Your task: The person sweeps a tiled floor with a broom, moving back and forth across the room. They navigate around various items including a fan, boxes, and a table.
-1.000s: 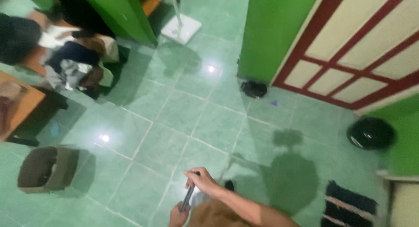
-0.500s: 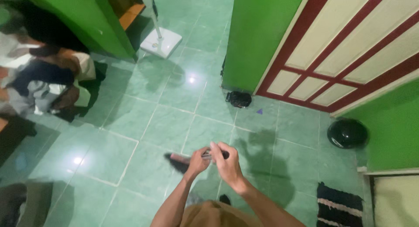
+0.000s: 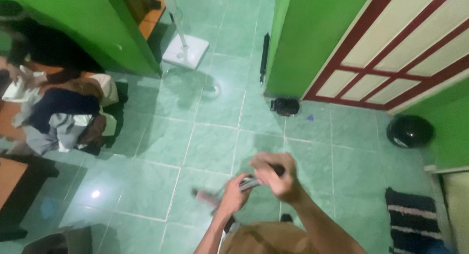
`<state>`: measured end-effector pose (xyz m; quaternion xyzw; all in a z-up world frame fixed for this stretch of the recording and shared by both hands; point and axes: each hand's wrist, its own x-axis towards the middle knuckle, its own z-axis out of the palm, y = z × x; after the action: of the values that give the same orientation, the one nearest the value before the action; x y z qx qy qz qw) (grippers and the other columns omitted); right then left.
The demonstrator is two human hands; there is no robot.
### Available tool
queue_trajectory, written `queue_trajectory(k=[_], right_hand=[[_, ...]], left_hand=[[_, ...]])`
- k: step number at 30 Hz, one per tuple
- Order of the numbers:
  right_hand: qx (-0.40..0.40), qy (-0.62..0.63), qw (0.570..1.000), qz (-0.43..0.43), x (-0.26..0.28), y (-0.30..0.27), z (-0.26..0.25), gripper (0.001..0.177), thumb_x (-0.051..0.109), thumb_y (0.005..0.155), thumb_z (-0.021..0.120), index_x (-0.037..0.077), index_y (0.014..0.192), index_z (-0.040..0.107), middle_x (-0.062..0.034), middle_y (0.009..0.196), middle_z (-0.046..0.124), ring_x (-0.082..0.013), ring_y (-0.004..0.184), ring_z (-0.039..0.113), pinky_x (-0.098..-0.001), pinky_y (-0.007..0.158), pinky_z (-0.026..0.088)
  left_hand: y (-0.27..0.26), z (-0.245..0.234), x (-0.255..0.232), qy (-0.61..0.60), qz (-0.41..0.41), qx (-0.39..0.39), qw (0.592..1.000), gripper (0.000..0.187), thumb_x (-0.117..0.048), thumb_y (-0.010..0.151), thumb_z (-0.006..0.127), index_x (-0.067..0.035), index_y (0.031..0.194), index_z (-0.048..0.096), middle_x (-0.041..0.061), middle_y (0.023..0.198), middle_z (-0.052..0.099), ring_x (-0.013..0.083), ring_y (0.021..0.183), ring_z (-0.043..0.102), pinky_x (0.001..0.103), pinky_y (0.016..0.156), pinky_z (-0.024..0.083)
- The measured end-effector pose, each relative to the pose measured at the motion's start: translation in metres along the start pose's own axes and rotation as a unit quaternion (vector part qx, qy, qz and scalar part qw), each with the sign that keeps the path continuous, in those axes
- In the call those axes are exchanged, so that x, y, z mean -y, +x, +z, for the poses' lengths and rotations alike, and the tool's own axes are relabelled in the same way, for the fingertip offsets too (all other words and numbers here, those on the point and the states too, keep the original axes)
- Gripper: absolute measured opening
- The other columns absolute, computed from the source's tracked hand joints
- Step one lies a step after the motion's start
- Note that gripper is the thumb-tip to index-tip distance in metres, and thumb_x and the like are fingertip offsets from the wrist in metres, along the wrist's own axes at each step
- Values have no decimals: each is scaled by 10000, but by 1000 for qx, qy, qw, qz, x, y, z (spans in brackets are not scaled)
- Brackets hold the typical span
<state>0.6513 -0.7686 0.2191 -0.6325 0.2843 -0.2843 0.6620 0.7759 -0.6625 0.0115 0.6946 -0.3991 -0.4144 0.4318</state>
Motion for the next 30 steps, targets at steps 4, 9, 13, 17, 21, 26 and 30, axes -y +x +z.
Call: queue_trajectory(k=[4, 9, 13, 17, 21, 26, 30], right_hand=[[13, 123, 982, 142, -104, 36, 70, 443, 281, 1001, 639, 31, 642, 566, -26, 566, 521, -131, 512, 490, -364, 673, 570], [-32, 125, 970, 204, -160, 21, 118, 407, 327, 973, 658, 79, 659, 581, 6, 588, 506, -118, 553, 488, -328, 677, 574], [-59, -7, 988, 146, -121, 17, 112, 414, 327, 954, 652, 55, 643, 620, 1, 569, 532, -117, 527, 463, -313, 517, 389], [-24, -53, 998, -31, -74, 27, 99, 397, 276, 982, 635, 18, 680, 628, -32, 591, 530, -122, 549, 485, -325, 517, 393], [61, -165, 968, -181, -55, 58, 92, 400, 194, 1001, 674, 13, 676, 527, -67, 601, 460, -156, 535, 448, -352, 534, 373], [50, -267, 940, -209, -6, 83, 10, 275, 57, 861, 696, 6, 669, 506, -87, 609, 432, -202, 535, 425, -361, 510, 346], [105, 62, 956, -267, 27, 100, -86, 295, 85, 965, 682, 96, 676, 625, 19, 577, 586, -113, 459, 564, -299, 478, 552]], left_hand=[[-52, -30, 119, 46, -88, -55, 994, 275, -222, 834, 736, -44, 1042, 705, 204, 858, 729, 330, 769, 691, 404, 755, 554], [-78, -47, 211, 74, -145, -12, 987, 321, -146, 766, 647, -87, 1063, 755, 216, 855, 746, 363, 808, 733, 426, 769, 563], [-18, -48, 192, 29, 37, -39, 998, 437, -55, 774, 650, -51, 1209, 695, 255, 963, 716, 474, 904, 673, 461, 738, 564], [62, -45, 132, 40, 150, -37, 987, 277, -37, 812, 652, -19, 1081, 715, 230, 957, 743, 411, 913, 714, 424, 739, 570], [126, -61, 69, 27, 105, 24, 994, 256, -91, 875, 651, -57, 1111, 746, 169, 792, 705, 277, 673, 655, 370, 642, 496], [173, -25, -27, -55, 187, 67, 979, 327, -113, 855, 710, -67, 1179, 700, 99, 841, 688, 213, 759, 644, 354, 703, 523], [176, 31, -75, -75, 199, 221, 952, 383, -118, 875, 679, -80, 1256, 682, 113, 951, 712, 229, 863, 686, 380, 798, 550]])
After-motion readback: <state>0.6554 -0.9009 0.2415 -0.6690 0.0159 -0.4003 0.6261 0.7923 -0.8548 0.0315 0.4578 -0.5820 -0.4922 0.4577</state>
